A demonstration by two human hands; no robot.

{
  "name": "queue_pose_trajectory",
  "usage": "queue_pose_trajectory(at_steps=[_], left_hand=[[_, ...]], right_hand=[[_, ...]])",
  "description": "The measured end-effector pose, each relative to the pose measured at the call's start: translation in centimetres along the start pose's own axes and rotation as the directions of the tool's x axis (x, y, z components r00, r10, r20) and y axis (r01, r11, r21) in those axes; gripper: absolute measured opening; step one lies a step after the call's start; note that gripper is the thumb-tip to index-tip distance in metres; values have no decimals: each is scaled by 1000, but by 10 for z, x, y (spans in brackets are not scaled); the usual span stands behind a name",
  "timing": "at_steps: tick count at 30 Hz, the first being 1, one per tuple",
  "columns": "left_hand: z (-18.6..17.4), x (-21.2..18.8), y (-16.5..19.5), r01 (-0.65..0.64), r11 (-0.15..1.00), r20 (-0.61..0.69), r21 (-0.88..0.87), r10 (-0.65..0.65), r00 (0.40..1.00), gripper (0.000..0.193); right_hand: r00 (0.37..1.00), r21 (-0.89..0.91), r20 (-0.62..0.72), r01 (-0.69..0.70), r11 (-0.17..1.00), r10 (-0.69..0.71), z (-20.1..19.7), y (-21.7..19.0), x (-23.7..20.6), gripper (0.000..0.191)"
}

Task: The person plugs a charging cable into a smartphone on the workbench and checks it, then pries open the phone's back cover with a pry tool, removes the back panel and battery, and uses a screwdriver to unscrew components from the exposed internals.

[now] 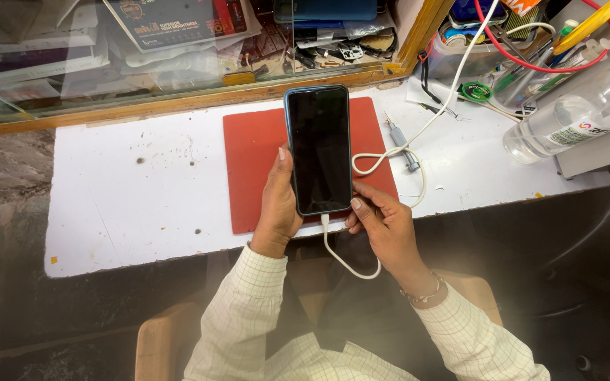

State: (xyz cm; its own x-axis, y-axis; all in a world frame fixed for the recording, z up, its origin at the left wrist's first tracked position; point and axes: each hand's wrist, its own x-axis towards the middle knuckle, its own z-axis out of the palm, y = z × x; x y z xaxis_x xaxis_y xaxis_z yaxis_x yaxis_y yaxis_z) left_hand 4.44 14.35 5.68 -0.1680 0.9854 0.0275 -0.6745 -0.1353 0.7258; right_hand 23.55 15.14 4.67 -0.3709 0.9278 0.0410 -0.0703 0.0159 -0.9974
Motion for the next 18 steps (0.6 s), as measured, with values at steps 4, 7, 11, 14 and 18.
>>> queue_pose_trajectory(at_steps=[4, 7, 11, 14, 18], left_hand=[[0, -1, 0, -5, 1000, 9, 2, 5, 1000, 71], [0, -1, 0, -11, 1000, 18, -6, 11, 1000, 71], [0, 0, 0, -14, 1000, 16, -14, 15, 1000, 71], [0, 0, -1, -8, 1000, 10, -16, 8, 1000, 70], [0, 0, -1, -7, 1000, 10, -19, 8, 1000, 70]], right_hand=[[1000, 2, -2, -2, 1000, 2, -1, 1, 0, 37], [1000, -4, -11, -9, 1000, 9, -1, 2, 0, 37], [1000, -10, -16, -8, 1000, 8, -1, 3, 0, 37], [1000, -7, -15, -7, 1000, 7, -1, 3, 0, 38], [1000, -7, -15, -9, 1000, 8, 0, 2, 0, 38]])
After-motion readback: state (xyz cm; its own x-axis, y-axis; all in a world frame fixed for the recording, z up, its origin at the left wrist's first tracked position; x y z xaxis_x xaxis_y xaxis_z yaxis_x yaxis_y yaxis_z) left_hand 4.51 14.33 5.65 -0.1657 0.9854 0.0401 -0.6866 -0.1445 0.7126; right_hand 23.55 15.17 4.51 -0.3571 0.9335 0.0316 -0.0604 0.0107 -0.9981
